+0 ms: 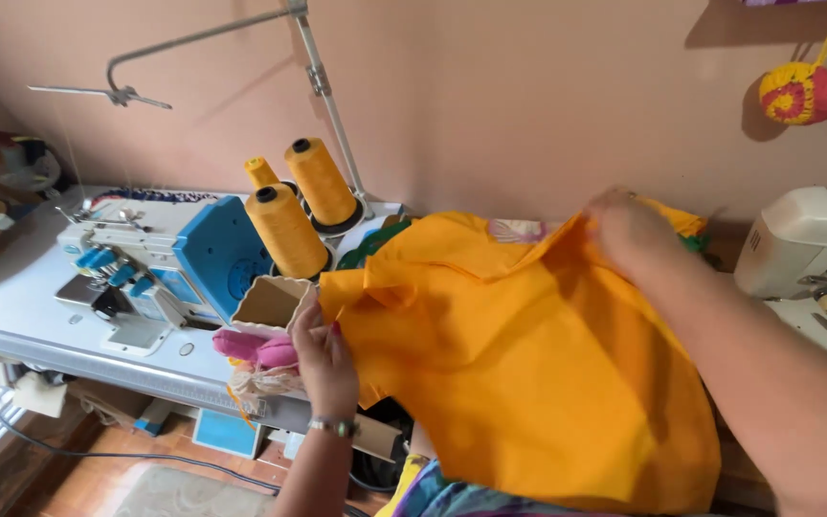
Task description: Sorting, inspecting, and folding yellow and green fabric garments on a workbench next to sewing machines.
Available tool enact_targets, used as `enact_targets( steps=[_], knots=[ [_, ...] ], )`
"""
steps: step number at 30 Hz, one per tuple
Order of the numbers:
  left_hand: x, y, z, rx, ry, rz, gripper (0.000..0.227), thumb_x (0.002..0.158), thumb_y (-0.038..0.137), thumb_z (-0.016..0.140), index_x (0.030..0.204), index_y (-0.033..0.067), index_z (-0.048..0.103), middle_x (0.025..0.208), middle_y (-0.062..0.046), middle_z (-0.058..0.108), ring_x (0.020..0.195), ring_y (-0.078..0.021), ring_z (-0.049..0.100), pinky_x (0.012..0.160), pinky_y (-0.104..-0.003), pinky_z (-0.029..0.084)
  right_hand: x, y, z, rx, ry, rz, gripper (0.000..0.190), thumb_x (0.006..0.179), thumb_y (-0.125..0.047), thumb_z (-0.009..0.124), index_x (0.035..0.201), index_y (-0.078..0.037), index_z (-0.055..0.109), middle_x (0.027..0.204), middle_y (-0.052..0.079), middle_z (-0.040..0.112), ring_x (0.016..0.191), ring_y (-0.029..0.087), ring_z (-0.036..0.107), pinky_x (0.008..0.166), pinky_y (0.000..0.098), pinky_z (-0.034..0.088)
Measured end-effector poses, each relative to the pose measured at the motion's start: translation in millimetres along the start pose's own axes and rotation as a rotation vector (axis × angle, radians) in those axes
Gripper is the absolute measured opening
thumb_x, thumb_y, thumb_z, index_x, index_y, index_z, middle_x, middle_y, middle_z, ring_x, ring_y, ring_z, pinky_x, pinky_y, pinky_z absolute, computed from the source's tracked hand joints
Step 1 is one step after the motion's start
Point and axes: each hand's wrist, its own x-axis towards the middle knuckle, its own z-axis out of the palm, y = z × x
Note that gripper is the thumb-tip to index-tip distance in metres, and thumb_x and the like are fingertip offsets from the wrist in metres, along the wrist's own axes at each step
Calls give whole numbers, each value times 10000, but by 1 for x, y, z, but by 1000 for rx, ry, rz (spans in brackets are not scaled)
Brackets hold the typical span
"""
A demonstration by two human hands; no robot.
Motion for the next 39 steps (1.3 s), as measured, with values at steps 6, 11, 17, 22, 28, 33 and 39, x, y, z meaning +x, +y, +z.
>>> enact_targets(
  steps=[6,11,17,22,28,33,39],
  knots=[
    [-30,-10,-60,466,-388,-230,545,956,337,547,1483,213,483,721,-20,677,635,-237,674,610,-424,490,-145,73,80,144,-246,-149,100,887,-427,675,845,-401,761,855,-233,818,785,1,756,754,231,539],
    [-49,-42,-88,266,-602,105,341,965,161,590,1302,149,641,1005,-67,678,852,-190,710,730,-319,613,-231,175,198,84,-185,-186,600,702,-503,923,1203,-401,608,1356,-198,582,1151,61,663,957,289,522],
    [-51,-47,-95,-18,-499,-122,195,950,94,616,1056,78,779,936,-88,695,670,-204,677,525,-319,590,-259,205,254,0,427,-457,631,752,-247,744,1364,-172,608,1504,35,545,1282,220,617,1114,428,517],
    [-43,-34,-107,-511,-459,-400,377,990,45,459,1299,-25,663,1439,-216,614,1181,-304,644,722,-397,645,-258,190,258,26,599,-549,701,728,-188,760,1402,-151,572,1478,98,574,1288,296,621,1122,499,514],
    [-48,-57,-108,339,-465,237,527,848,-57,612,1298,195,719,819,34,592,717,-128,571,625,-288,520,-247,204,257,96,648,-642,483,908,-41,574,1350,-229,620,1537,53,561,1365,287,583,1095,480,490],
    [-36,-35,-98,337,-401,441,274,885,154,780,1158,138,767,1076,-71,772,971,-187,755,795,-302,629,-240,223,207,486,353,-508,609,745,235,478,1226,-74,690,1408,84,667,1403,243,578,1389,458,310],
    [-45,-56,-115,358,-477,312,155,927,173,696,810,75,720,681,-8,650,633,-168,621,558,-328,465,-220,287,250,435,347,-765,448,809,-174,675,1255,-159,711,1377,9,713,1321,164,667,1306,451,392]
  ],
)
